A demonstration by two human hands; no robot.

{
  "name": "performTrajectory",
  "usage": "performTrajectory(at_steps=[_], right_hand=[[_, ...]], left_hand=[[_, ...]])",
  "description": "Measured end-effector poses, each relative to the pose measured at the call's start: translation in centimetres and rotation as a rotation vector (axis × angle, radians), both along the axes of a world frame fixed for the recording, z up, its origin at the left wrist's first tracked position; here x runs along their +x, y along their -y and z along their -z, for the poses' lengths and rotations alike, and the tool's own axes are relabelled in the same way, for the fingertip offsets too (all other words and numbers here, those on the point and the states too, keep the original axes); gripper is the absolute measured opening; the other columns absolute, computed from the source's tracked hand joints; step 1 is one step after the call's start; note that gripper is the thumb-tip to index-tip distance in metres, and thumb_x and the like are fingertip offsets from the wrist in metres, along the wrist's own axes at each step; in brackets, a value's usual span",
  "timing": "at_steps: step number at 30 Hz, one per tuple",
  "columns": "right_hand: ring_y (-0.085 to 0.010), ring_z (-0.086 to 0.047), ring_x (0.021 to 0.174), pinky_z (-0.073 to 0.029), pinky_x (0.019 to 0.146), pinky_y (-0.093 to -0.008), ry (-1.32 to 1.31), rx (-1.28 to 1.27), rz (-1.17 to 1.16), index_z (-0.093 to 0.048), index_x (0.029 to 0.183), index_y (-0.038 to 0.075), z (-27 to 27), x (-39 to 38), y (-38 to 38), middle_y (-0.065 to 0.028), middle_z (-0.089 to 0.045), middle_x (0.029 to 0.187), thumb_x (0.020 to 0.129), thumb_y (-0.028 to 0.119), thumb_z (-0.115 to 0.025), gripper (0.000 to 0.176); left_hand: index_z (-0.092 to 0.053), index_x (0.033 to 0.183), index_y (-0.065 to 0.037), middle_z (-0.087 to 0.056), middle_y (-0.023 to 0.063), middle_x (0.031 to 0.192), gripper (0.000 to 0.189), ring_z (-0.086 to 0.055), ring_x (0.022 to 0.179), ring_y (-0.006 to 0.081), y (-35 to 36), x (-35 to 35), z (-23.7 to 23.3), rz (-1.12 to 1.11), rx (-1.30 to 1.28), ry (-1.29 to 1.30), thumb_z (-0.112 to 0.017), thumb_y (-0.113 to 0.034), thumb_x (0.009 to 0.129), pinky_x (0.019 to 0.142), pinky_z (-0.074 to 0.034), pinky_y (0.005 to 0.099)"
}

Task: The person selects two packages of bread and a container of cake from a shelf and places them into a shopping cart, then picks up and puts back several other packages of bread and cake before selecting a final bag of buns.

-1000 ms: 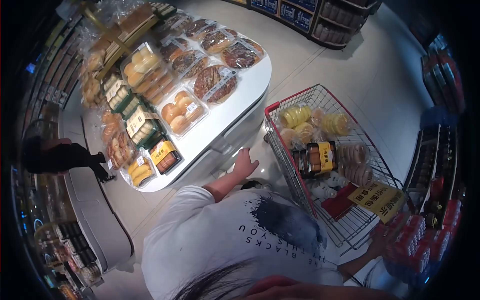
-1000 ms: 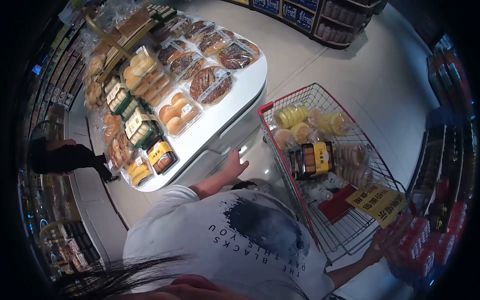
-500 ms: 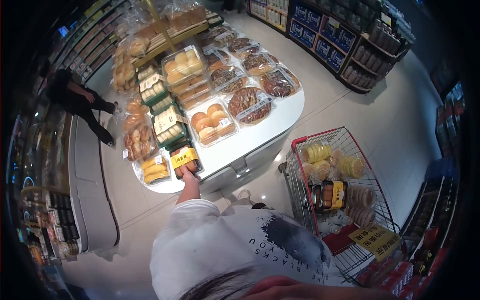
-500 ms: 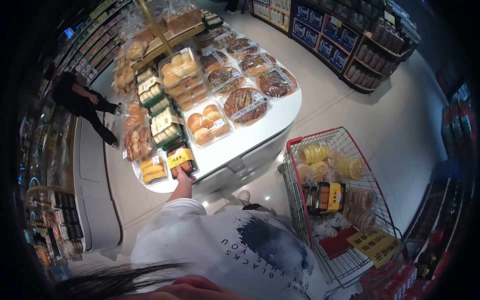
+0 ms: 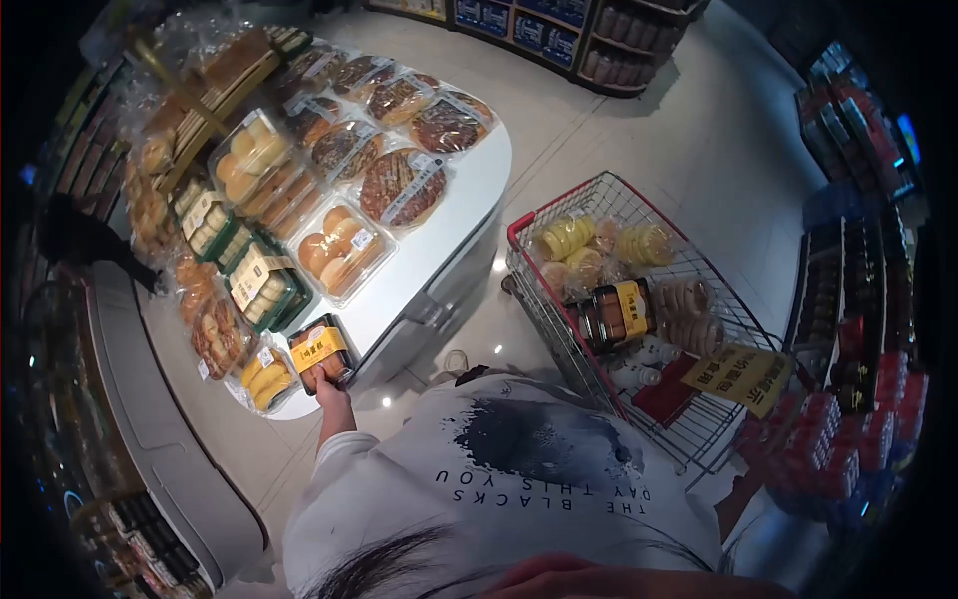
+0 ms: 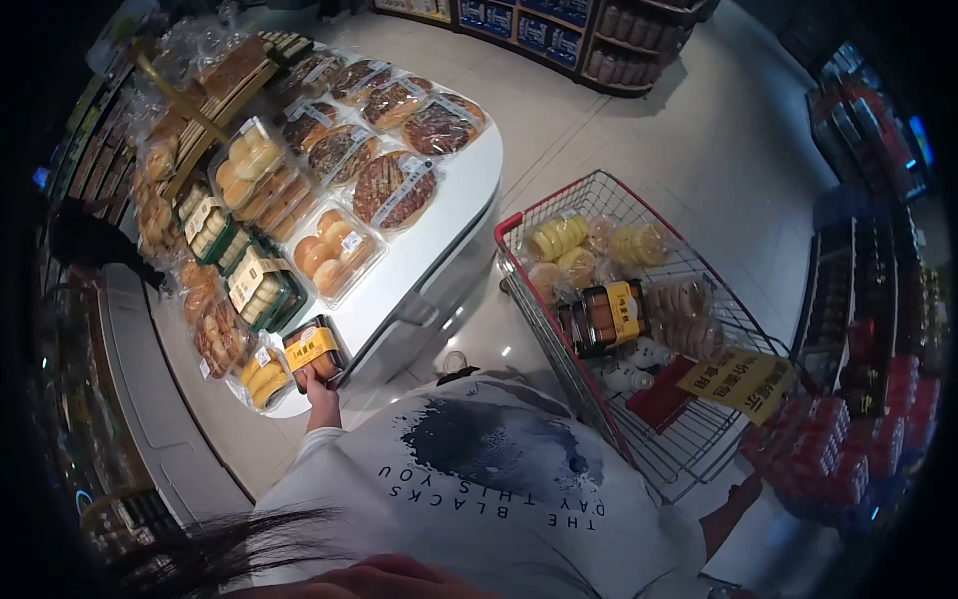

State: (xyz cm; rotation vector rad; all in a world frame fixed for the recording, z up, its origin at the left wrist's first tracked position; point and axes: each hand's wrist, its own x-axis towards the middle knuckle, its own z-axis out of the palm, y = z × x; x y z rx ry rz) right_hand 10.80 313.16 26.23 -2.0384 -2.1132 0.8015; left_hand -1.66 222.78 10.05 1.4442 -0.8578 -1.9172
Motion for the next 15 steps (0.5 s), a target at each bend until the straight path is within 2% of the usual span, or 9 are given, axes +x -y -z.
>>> performTrajectory(at_steps=[1,3,4,8,9,11,15], right_hand=[[-0.0263,-0.059,0.063,-0.047,0.052,-0.0362,-0.001,-0.026,0.035,-0.044,0.105,-0.001,0.0,0.8,-0.4,-0.0217,-0.060,0.081,0.084,0.051,-0.043,0.056],[-0.0266,-0.059,0.062,-0.048,0.052,-0.0366,-0.001,-0.089,0.099,-0.045,0.103,-0.002,-0.1,2.1,-1.2,-0.0220,-0.060,0.080,0.084,0.053,-0.042,0.058],[-0.0267,-0.059,0.061,-0.048,0.051,-0.0368,0.000,-0.125,0.141,-0.045,0.103,-0.002,-0.1,2.9,-1.5,-0.0221,-0.060,0.079,0.084,0.053,-0.042,0.058],[-0.0274,-0.059,0.059,-0.048,0.050,-0.0376,-0.044,-0.312,0.259,-0.047,0.099,-0.003,-0.7,5.4,-1.9,-0.0225,-0.060,0.077,0.084,0.057,-0.041,0.061],[-0.0212,-0.048,0.036,-0.039,0.033,-0.0315,-0.108,-0.333,0.188,-0.043,0.079,0.002,-0.7,5.8,-1.9,-0.0174,-0.056,0.057,0.083,0.064,-0.033,0.064],[-0.0202,-0.048,0.036,-0.038,0.033,-0.0288,-0.218,-0.410,0.126,-0.044,0.077,0.002,-1.5,6.1,-1.7,-0.0172,-0.056,0.058,0.083,0.063,-0.035,0.062],[-0.0167,-0.045,0.033,-0.035,0.030,-0.0249,-0.360,-0.427,0.141,-0.045,0.073,0.004,-2.1,5.7,-0.4,-0.0141,-0.054,0.056,0.084,0.060,-0.039,0.057]], left_hand=[[-0.047,0.113,-0.005,-0.057,0.0088,0.107,0.043,-0.059,0.090,0.0253,-0.3,0.5,-0.1,0.022,0.004,0.022,-0.065,-0.024,0.079,0.073,-0.051,0.0396],[-0.046,0.113,-0.003,-0.056,0.0106,0.109,0.043,-0.058,0.094,0.0260,-4.3,0.5,-3.9,0.212,-0.031,0.077,-0.064,-0.022,0.080,0.080,-0.049,0.0406],[-0.047,0.114,-0.003,-0.056,0.0109,0.109,0.042,-0.057,0.097,0.0253,-6.1,0.0,-4.9,0.274,-0.067,0.186,-0.064,-0.021,0.080,0.083,-0.048,0.0415],[-0.046,0.108,-0.004,-0.056,0.0091,0.105,0.038,-0.056,0.095,0.0223,-12.4,-3.4,-6.7,0.727,-0.016,0.222,-0.064,-0.021,0.080,0.082,-0.047,0.0384],[-0.046,0.107,-0.004,-0.056,0.0086,0.103,0.037,-0.056,0.094,0.0216,-15.0,-5.1,-7.9,0.818,-0.030,0.254,-0.064,-0.021,0.080,0.081,-0.047,0.0373],[-0.044,0.100,-0.004,-0.055,0.0084,0.097,0.035,-0.055,0.090,0.0187,-21.6,-8.9,-10.9,0.938,-0.152,0.223,-0.066,-0.019,0.078,0.077,-0.047,0.0337],[-0.045,0.090,-0.006,-0.054,0.0057,0.088,0.032,-0.055,0.080,0.0157,-30.7,-17.3,-10.2,1.234,-0.271,0.088,-0.070,-0.018,0.075,0.070,-0.047,0.0320]])
